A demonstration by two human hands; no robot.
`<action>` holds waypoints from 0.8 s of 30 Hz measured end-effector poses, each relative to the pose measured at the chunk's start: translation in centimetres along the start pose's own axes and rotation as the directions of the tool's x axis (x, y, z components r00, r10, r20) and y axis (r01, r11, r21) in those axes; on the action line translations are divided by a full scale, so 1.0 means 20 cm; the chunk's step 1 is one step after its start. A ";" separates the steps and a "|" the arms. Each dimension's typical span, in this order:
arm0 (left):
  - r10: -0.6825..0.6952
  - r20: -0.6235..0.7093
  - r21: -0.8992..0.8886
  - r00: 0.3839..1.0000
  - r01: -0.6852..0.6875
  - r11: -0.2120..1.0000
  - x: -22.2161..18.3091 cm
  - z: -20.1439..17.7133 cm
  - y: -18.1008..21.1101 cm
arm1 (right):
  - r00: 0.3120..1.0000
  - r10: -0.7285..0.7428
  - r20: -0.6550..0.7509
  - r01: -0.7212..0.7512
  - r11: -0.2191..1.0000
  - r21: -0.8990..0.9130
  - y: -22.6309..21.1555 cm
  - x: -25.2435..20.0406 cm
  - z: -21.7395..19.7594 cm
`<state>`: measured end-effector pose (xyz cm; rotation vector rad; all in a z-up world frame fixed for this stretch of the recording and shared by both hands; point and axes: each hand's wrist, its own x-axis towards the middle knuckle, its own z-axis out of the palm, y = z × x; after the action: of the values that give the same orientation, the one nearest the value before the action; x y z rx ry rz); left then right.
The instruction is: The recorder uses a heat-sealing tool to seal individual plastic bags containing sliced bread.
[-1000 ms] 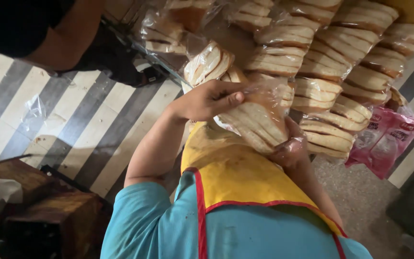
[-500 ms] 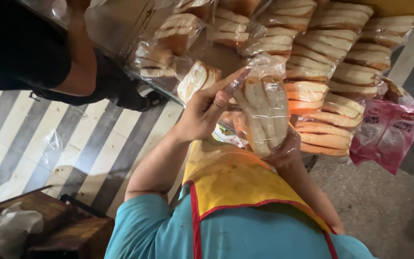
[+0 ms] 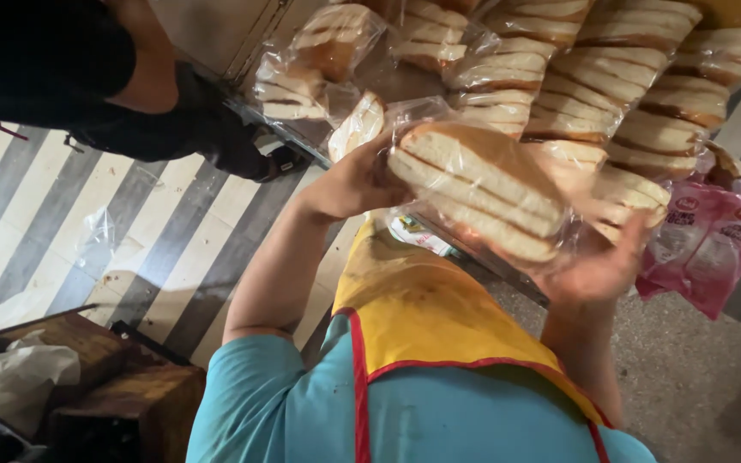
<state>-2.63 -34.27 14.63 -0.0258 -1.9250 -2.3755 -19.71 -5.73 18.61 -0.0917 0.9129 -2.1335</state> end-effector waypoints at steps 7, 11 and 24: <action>0.006 -0.126 -0.583 0.992 -0.079 0.808 0.04 0.13 -0.38 | 0.981 0.111 0.158 -0.035 0.907 -0.419 -0.05 -0.03 0.02; -0.039 -0.184 -0.770 0.982 -0.119 0.626 0.03 0.16 -0.75 | 0.983 -0.047 0.178 0.132 0.854 -0.503 -0.08 0.05 0.01; 0.241 -0.546 0.628 0.802 0.201 0.752 -0.03 0.23 -0.01 | 0.904 0.070 0.422 0.416 0.079 -0.906 -0.33 0.01 0.42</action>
<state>-2.26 -29.65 15.42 0.6658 -2.2218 -1.2684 -21.22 -7.97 29.03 -1.3506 2.0499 -1.1074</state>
